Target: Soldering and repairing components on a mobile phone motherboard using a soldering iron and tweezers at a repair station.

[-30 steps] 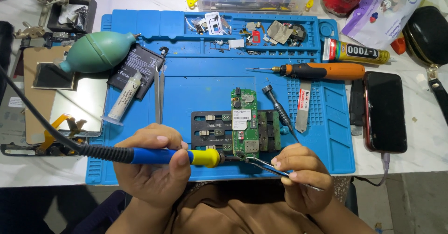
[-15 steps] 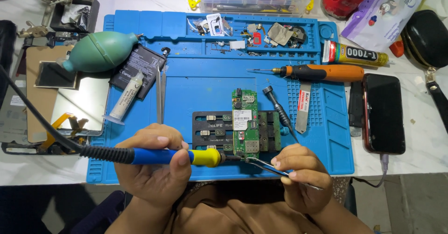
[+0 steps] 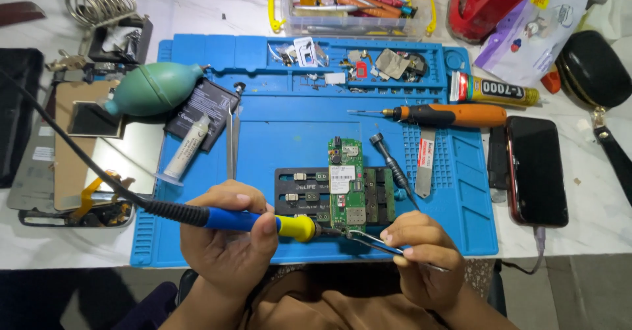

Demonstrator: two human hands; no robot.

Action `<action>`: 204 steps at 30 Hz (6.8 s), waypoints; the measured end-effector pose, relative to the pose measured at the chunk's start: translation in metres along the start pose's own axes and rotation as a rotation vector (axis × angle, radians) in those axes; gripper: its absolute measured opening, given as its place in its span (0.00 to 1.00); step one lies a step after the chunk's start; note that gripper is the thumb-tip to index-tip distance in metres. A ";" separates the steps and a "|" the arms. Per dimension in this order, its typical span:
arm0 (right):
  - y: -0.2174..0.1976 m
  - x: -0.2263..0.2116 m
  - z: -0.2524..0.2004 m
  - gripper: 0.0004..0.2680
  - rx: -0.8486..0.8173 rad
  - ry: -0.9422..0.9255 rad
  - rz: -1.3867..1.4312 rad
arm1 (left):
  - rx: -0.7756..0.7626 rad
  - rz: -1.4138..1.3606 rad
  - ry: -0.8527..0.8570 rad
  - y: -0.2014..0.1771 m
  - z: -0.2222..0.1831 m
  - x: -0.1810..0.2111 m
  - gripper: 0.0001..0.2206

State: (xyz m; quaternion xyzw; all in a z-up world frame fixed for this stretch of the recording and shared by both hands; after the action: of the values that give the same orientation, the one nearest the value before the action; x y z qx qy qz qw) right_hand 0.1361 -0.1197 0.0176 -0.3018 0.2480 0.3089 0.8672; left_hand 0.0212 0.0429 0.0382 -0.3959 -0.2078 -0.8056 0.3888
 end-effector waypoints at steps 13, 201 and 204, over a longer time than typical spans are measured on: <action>0.003 -0.005 0.002 0.02 0.061 0.022 0.009 | 0.036 0.031 0.075 -0.006 -0.003 -0.002 0.08; -0.166 0.122 0.051 0.14 -0.571 0.839 -1.191 | 0.029 -0.006 -0.018 -0.024 -0.011 -0.013 0.09; -0.158 0.116 0.059 0.13 -0.548 1.069 -1.039 | 0.061 0.039 -0.037 -0.023 -0.012 -0.013 0.08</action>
State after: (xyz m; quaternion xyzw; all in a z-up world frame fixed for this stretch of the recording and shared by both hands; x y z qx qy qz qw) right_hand 0.3379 -0.1338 0.0458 -0.6891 0.3731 -0.2719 0.5586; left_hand 0.0022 0.0555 0.0197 -0.4028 -0.2315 -0.7837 0.4122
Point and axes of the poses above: each hand's wrist, its own z-axis towards the middle knuckle, its own y-axis out of the palm, x = y × z, the point moved 6 cm from there along z, towards the middle knuckle, and after that the axes turned 7 degrees about -x, right-handed, at the moved point
